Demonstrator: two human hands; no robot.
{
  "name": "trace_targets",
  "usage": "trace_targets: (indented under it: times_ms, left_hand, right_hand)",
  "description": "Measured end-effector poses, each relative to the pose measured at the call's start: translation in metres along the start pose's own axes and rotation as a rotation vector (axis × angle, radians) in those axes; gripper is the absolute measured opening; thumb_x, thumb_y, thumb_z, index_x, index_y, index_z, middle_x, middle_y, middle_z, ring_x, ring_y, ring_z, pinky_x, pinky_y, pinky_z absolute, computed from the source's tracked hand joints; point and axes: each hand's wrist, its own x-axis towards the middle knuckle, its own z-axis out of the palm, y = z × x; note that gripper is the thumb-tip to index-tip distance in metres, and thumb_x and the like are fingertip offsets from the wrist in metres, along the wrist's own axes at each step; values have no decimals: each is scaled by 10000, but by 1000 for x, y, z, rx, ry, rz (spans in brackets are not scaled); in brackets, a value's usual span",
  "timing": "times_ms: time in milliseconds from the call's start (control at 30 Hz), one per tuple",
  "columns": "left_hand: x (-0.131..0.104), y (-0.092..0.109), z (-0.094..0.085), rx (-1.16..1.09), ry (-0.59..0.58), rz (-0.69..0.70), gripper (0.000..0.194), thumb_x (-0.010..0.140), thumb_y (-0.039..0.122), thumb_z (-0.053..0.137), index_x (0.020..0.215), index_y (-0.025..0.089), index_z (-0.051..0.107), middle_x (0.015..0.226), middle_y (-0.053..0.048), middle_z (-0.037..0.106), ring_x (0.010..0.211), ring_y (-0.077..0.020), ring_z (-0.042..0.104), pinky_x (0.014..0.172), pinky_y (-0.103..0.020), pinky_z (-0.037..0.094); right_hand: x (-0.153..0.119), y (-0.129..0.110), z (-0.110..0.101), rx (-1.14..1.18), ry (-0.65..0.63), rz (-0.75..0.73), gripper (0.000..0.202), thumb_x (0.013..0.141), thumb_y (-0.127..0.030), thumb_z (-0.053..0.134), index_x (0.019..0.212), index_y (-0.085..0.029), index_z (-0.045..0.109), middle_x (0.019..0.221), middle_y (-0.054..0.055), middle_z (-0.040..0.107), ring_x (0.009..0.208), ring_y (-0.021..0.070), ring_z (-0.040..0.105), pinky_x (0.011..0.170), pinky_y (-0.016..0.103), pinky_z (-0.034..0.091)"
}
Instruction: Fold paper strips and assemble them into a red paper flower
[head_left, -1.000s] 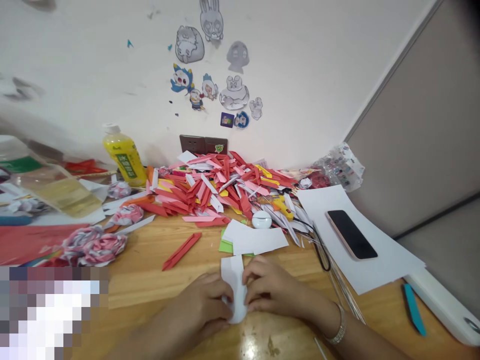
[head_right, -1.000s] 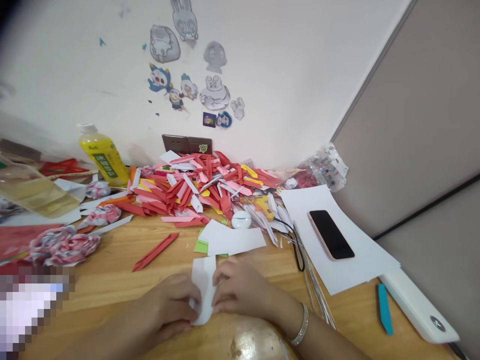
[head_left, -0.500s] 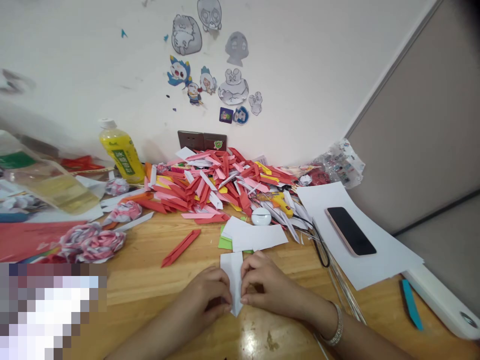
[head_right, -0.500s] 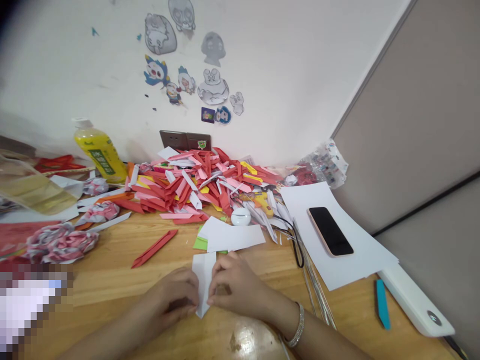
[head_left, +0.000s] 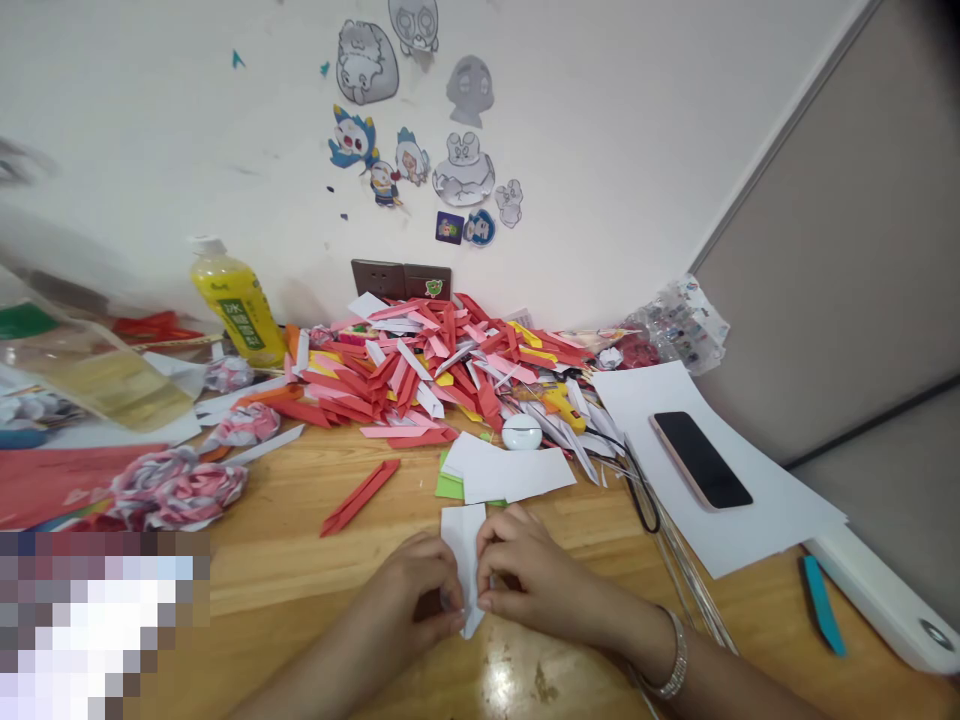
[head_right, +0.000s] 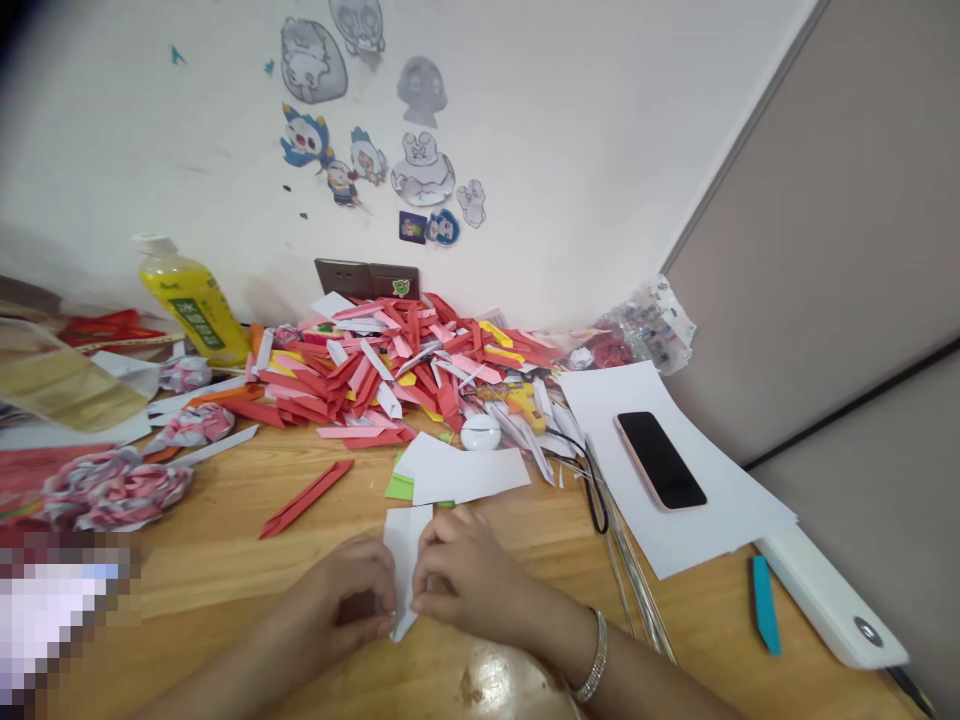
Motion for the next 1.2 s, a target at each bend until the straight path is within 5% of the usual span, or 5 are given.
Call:
trace_targets:
  times_ms: [233,1200]
  left_hand:
    - [-1,-2,7,35,104,34,128,676,78,645,618,182,598,686,1,581,713,-161,516,634,-260,396]
    - [-2,-5,17,290,201,46,154,760,205,622,650,194,515,688,-12,584,681,-190,513,616,-302,377]
  right_hand:
    - [0,-4,3,-49,21,7,117,714,-176,724,734,-191,610,912,-16,534,916,149,452,813,292,324]
    - [-1,-7,17,-199,101,13,98,771,-153,629,767,-190,539,919,8,510,925,175,428,792,306,329]
